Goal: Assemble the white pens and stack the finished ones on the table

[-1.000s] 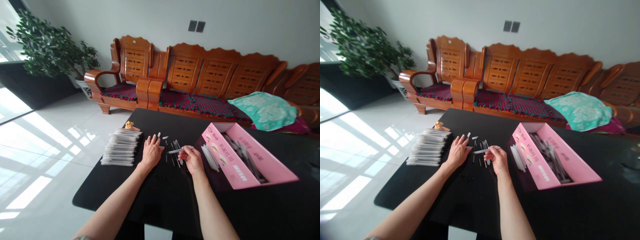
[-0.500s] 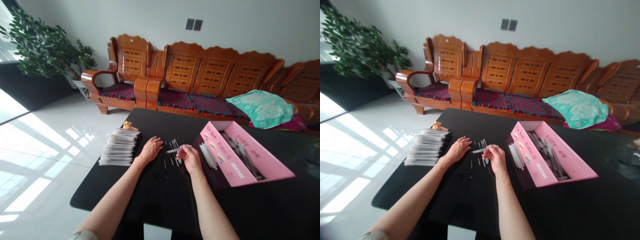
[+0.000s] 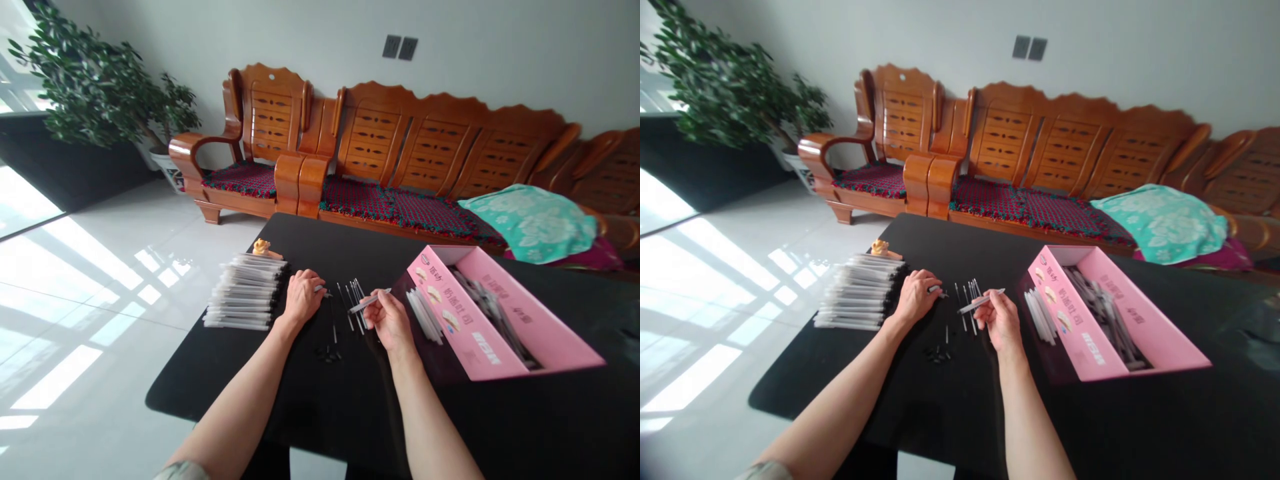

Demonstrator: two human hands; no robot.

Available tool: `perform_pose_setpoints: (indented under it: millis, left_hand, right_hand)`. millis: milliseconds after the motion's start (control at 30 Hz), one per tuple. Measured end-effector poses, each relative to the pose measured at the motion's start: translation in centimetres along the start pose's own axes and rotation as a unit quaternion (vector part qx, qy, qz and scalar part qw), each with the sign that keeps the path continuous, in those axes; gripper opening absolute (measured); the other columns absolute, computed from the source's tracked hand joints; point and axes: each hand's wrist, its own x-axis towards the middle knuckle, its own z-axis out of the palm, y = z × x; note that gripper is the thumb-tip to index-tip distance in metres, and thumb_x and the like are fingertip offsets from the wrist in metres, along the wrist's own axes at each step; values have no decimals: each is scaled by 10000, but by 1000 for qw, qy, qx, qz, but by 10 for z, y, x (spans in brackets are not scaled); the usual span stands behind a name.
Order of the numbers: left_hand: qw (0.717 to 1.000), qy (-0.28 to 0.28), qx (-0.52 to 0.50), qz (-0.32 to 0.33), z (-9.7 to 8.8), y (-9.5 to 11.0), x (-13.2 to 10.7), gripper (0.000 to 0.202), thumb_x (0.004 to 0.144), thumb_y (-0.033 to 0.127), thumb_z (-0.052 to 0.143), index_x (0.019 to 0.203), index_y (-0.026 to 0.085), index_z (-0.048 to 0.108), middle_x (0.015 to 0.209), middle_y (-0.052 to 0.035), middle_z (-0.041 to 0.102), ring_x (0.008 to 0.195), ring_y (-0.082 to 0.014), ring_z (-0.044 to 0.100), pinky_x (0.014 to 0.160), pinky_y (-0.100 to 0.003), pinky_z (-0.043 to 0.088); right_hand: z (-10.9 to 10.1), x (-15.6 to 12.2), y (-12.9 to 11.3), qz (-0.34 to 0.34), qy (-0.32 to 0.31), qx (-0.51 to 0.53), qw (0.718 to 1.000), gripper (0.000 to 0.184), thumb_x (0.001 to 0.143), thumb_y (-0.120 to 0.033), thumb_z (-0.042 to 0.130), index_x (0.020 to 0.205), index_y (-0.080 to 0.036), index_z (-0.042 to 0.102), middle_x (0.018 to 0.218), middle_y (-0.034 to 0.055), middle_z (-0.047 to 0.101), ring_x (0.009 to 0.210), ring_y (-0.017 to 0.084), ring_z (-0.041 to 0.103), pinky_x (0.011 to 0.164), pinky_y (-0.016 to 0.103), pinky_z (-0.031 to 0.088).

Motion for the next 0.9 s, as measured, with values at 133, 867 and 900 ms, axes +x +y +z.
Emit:
perform_pose_setpoints:
  millis: [133,867,900]
  left_hand:
    - [999,-23,-2,31,-1,7,-6,135,811,267,653,913,250,740,1025,-54,660,957,-237,553,873,-405,427]
    - [941,-37,-335,-25,-4,19,-17,225,902,335,550,973,173,689,737,-12,652,633,-116,571,614,-217,432]
    - [936,-46,-347,-32,-3,18,-17,241,898,351,554,976,169,690,718,-10,647,618,-115,567,604,-216,431]
  right_hand:
    - [2,-3,-1,1,-26,-13,1000,247,827,-370,690,944,-156,655,772,80,745,514,148,654,361,200,466]
    - [-4,-1,-4,8,-18,37,999,240,737,-205,755,964,-167,689,739,28,739,577,123,681,524,207,577]
    - [-3,-1,-4,8,-20,32,999,210,763,-245,741,949,-164,688,699,23,727,524,124,659,468,213,558]
